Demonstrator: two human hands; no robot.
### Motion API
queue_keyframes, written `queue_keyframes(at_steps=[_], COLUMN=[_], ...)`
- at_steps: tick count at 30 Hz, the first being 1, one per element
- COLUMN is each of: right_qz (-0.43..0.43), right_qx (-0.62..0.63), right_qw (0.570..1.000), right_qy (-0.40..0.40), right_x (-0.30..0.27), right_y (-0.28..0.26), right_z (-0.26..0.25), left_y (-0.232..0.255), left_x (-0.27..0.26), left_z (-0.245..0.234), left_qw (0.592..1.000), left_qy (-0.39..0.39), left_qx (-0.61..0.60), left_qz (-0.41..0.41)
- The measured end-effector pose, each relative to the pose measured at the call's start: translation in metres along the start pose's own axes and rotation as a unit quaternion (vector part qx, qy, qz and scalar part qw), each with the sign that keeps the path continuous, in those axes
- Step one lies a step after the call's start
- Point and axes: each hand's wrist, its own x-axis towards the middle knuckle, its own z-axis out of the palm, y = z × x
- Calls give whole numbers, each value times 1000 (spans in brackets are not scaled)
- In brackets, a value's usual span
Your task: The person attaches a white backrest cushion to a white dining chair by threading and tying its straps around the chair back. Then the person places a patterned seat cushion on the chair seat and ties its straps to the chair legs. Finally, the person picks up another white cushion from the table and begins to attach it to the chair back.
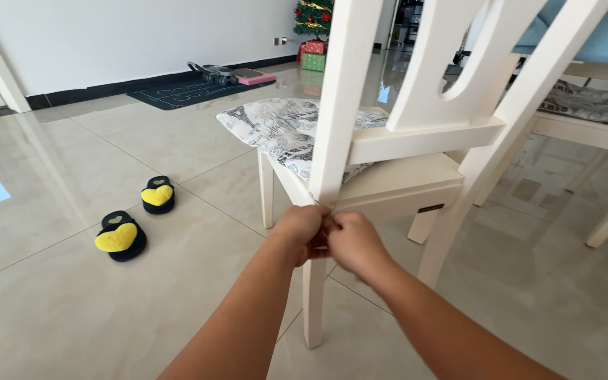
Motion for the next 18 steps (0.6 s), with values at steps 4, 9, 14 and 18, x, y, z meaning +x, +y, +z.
queue_keyframes(at_steps=[4, 9, 14, 18], right_qz=[-27, -60, 109, 145], right_qx=[-125, -134, -53, 33], right_qw=[991, 989, 992, 988], right_qy=[32, -7, -41, 33], right_x=[-20, -53, -73, -56], right_y=[7, 16, 24, 24], right_z=[8, 30, 38, 16], left_y=[-6, -13, -14, -12], left_x=[12, 30, 36, 32], left_z=[6, -2, -8, -11], left_qw=[999, 998, 995, 989], left_qy=[3, -16, -63, -139], left_qx=[-53, -54, 75, -44], left_qz=[-1, -8, 19, -28])
